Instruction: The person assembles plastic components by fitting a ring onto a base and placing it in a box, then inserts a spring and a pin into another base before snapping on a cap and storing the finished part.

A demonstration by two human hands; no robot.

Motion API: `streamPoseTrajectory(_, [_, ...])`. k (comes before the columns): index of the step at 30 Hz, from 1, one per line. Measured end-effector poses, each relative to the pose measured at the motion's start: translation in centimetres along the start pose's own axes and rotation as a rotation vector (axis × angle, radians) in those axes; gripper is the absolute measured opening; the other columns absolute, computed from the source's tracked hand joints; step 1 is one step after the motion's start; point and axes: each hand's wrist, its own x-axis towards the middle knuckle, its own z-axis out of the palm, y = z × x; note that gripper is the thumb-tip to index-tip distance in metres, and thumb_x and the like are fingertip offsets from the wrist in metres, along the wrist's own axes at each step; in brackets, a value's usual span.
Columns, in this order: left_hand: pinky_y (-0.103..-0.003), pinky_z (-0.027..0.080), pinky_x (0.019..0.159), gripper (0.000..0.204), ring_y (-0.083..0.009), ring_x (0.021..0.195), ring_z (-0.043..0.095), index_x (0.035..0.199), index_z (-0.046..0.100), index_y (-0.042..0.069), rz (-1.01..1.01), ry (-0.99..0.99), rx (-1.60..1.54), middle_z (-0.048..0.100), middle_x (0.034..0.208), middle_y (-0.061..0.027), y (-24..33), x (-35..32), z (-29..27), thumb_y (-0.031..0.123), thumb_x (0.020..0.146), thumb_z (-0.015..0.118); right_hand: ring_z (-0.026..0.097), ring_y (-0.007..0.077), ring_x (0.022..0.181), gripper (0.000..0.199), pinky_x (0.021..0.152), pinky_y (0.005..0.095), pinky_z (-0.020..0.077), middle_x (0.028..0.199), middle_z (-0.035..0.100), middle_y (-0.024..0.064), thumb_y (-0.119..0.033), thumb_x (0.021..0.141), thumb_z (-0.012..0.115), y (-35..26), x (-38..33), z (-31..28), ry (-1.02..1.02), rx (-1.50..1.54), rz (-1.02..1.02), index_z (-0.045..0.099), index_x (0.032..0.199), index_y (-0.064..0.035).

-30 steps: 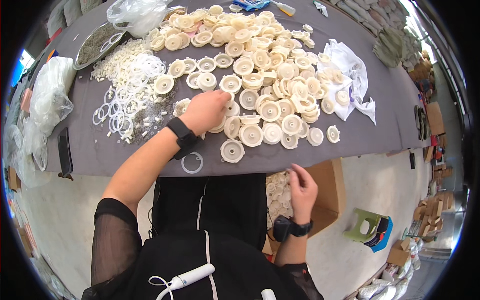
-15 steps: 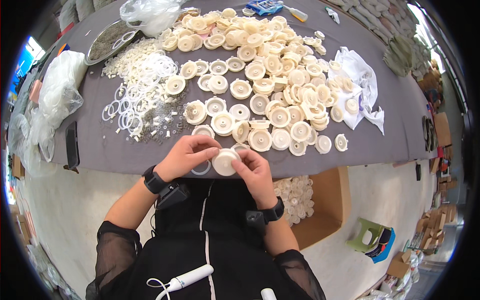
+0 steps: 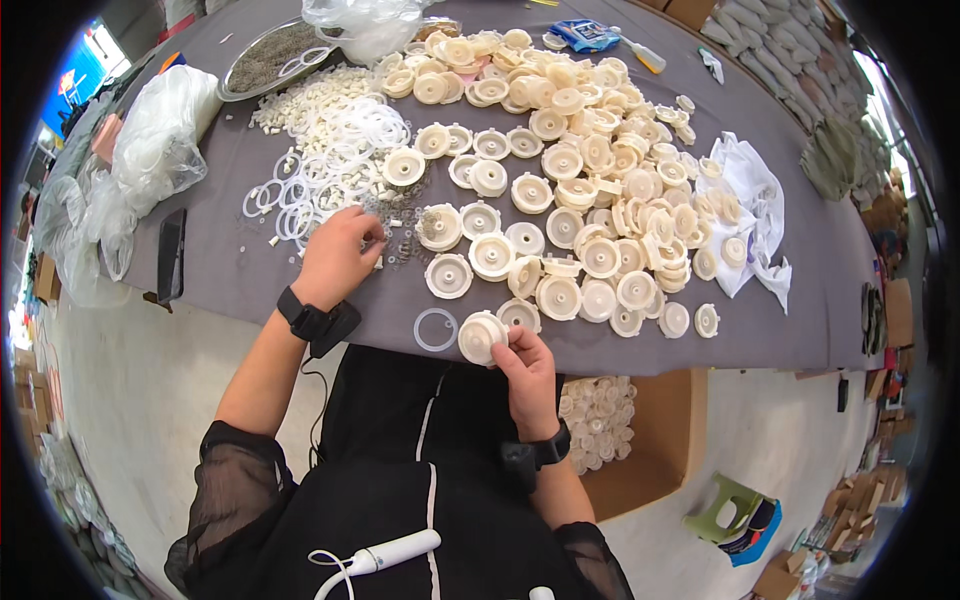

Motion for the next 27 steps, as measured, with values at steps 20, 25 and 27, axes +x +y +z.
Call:
streamPoseTrajectory(20, [-0.032,0.044,0.063,0.013,-0.0221,0.072,0.055,0.078,0.062,0.007,-0.194,0.165,0.06,0.054,0.078,-0.0045,-8.6,-2.5,-2.7,0.015,0.069,0.065,0.054,0.0083,0.083,0.01,0.077,0.0222,0.0425,0.093,0.06,0.0036,-0.006,0.084,0.056,0.9,0.4,1.3,0.037,0.042,-0.043,0.057,0.092,-0.0004])
streamPoseTrajectory(25, [-0.032,0.046,0.062,0.009,-0.0219,0.071,0.056,0.077,0.061,0.008,-0.162,0.276,0.121,0.055,0.076,-0.0045,-8.7,-2.7,-2.7,0.013,0.07,0.063,0.056,0.01,0.084,0.009,0.077,0.0233,0.0431,0.092,0.059,0.0031,-0.005,0.086,0.052,1.1,0.3,0.7,0.072,0.107,-0.066,0.055,0.094,-0.0025])
streamPoseTrajectory(27, [-0.031,0.046,0.06,0.009,-0.0208,0.068,0.057,0.08,0.061,0.008,-0.084,0.394,0.149,0.056,0.076,-0.0044,-8.4,-2.2,-2.7,0.01,0.071,0.062,0.054,0.0065,0.08,0.008,0.072,0.0197,0.0417,0.09,0.059,0.0013,-0.006,0.086,0.053,1.0,0.3,0.8,0.107,0.133,-0.058,0.054,0.093,-0.0041])
